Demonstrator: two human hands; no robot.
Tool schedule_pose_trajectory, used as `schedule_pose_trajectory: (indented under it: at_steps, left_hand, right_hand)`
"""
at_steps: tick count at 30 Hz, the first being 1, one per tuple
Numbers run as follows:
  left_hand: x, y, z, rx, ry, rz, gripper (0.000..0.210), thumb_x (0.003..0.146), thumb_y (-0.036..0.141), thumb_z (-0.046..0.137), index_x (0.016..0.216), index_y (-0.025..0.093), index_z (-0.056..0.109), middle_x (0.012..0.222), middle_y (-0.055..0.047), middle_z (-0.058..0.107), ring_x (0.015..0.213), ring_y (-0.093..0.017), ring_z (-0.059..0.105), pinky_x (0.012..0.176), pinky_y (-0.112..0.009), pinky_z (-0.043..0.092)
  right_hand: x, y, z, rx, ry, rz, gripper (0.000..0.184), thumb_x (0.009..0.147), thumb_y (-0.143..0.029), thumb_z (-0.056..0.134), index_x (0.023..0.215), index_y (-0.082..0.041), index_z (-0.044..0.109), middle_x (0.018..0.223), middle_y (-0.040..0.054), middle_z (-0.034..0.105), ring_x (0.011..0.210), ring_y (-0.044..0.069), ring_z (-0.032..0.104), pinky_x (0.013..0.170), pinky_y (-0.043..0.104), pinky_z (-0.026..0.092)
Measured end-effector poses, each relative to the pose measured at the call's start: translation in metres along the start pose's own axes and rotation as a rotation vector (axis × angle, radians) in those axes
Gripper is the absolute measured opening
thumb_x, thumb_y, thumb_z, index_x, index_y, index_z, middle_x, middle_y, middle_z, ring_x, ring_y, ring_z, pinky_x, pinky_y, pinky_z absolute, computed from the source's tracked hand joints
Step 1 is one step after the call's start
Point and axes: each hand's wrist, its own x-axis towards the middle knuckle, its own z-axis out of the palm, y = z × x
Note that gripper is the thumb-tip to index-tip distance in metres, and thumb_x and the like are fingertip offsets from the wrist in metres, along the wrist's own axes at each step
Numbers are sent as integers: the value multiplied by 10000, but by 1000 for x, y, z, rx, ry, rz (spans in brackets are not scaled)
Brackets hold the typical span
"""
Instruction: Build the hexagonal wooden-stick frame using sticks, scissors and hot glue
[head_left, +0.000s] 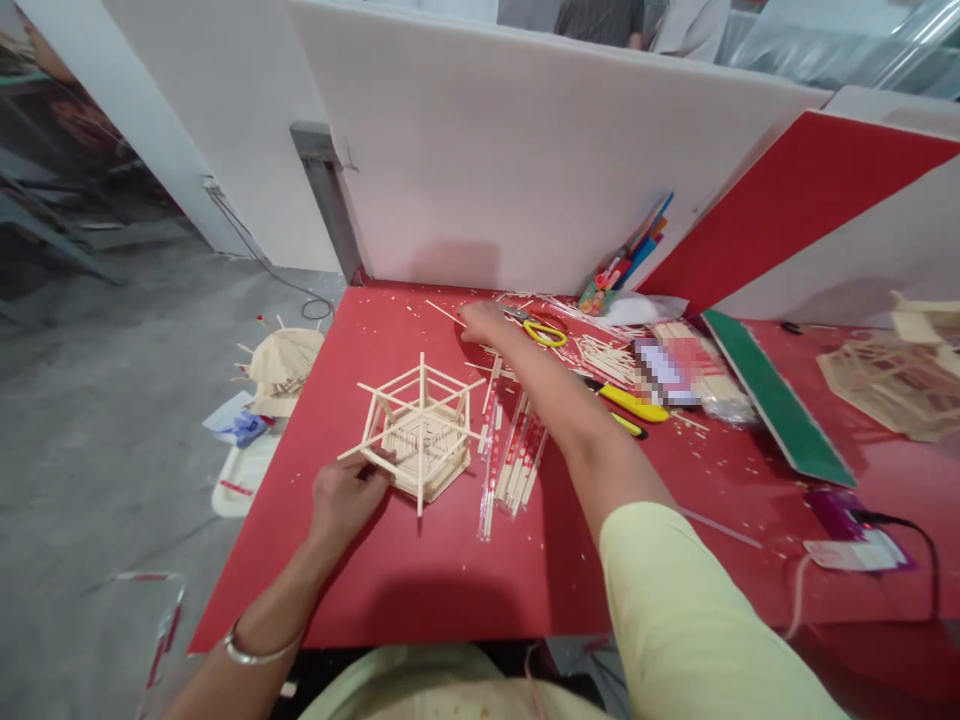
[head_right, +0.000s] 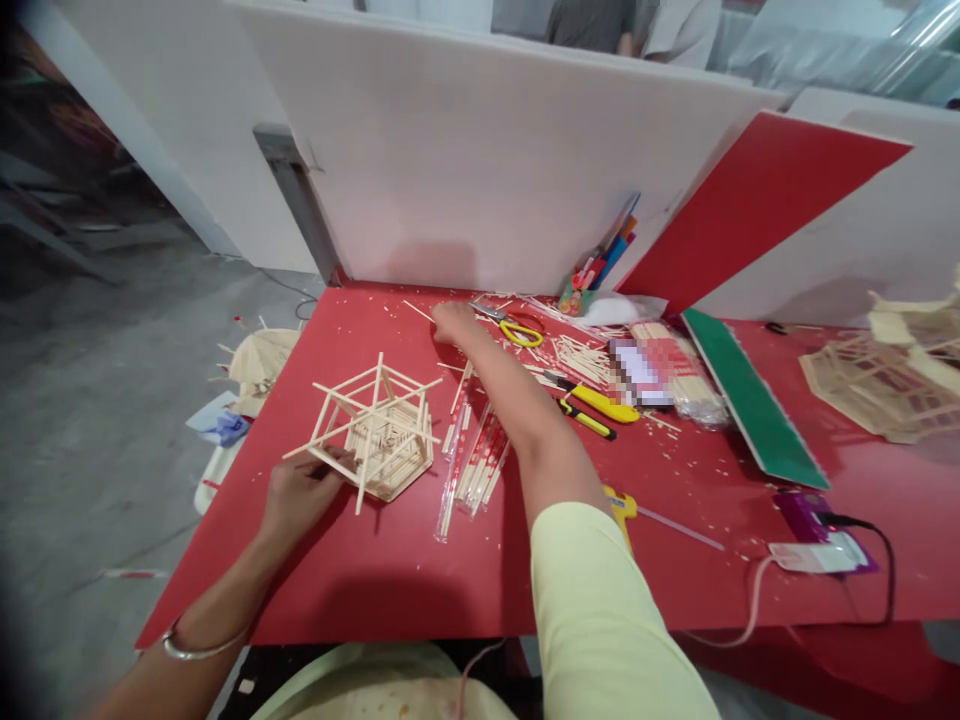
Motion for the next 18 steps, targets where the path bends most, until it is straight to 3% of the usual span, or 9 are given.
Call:
schedule_pose_trajectory:
  at_steps: [3,7,13,18]
  left_hand:
    - [4,2,-7,-15,17,1,312,848,439,650,927,205,841,1031,-78,831,921,-283,768,761,-323,554]
    - [4,6,-15,42,23,-1,328,861,449,631,898,200,840,1028,-86,829,916,-283,768,742,-319,535]
    - [2,9,-16,120,36,12,336,863,428,606,903,195,844,1014,-91,830,896,-281,770,705,-305,503]
    - [4,8,-16,136,25,-10,395,855,465,599,930,166,846,977,-109,828,846,-282,760,678,-307,487]
  right_hand:
    - [17,-13,-2,-37,-27,-36,402,853,-173,700,1247,-117,760,1250,238,745,1150,336,708,965,387,532]
    - [8,5,-19,-79,-33,-89,342,923,-203,634,1231,-197,781,1245,171,761,1143,305,706,944,365,520]
    - [-61,47,-33,-169,-85,-160,279,951,-196,601,1133,-179,813,1207,174,754,1139,308,677,940,373,479]
    - [-109,40,-15,-194,-133,-369,301,979,-222,575,1191,-269,783,1190,104,735,1096,263,670,846,318,445]
